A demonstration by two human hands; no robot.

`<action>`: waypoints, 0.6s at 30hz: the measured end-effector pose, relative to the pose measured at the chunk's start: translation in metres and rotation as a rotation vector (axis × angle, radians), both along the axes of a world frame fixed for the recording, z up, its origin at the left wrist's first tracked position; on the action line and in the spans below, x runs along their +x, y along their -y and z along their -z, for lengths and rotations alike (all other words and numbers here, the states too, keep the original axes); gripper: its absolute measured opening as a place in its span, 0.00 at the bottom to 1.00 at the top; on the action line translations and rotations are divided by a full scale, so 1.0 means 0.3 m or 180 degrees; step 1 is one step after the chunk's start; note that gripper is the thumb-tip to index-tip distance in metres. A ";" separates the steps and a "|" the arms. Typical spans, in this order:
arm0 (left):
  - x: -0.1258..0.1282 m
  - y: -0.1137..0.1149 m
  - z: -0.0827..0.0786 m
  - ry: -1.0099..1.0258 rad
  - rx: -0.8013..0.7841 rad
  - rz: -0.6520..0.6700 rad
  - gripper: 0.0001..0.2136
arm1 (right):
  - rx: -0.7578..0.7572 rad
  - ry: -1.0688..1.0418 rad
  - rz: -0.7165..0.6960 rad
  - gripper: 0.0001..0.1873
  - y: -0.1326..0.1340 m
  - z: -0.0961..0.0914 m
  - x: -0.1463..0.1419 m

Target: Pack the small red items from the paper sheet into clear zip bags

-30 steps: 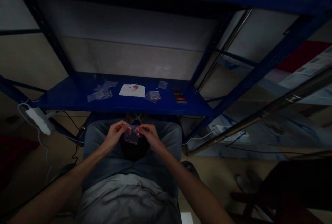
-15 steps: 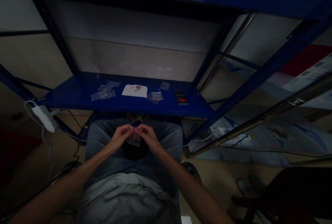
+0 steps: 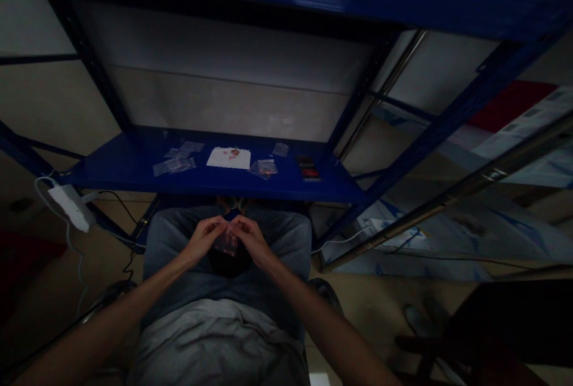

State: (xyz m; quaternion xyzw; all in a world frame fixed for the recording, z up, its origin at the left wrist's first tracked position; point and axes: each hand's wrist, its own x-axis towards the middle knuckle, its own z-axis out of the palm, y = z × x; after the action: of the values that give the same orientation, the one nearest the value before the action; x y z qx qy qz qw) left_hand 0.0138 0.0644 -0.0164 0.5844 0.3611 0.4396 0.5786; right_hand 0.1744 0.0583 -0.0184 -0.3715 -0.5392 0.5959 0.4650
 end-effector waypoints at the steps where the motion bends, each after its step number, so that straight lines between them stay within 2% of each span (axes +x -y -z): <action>1: 0.000 0.000 0.005 -0.0022 0.0025 0.0011 0.16 | 0.0002 -0.0017 -0.0032 0.13 0.002 0.002 0.000; 9: -0.005 -0.012 0.004 -0.0078 0.0343 0.0001 0.12 | 0.0041 0.0001 -0.0071 0.10 -0.002 -0.012 0.010; 13: -0.006 -0.017 0.013 -0.0113 0.0285 0.0017 0.13 | 0.0004 0.0030 -0.0051 0.11 -0.003 -0.003 0.003; 18: -0.010 -0.021 0.032 -0.0165 0.0174 0.0013 0.14 | -0.0147 -0.0008 -0.0227 0.12 0.003 0.006 -0.002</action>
State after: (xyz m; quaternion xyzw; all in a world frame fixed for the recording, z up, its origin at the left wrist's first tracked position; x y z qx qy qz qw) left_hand 0.0107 0.0708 -0.0258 0.6120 0.3626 0.4329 0.5537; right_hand 0.1738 0.0574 -0.0202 -0.3619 -0.5377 0.6248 0.4354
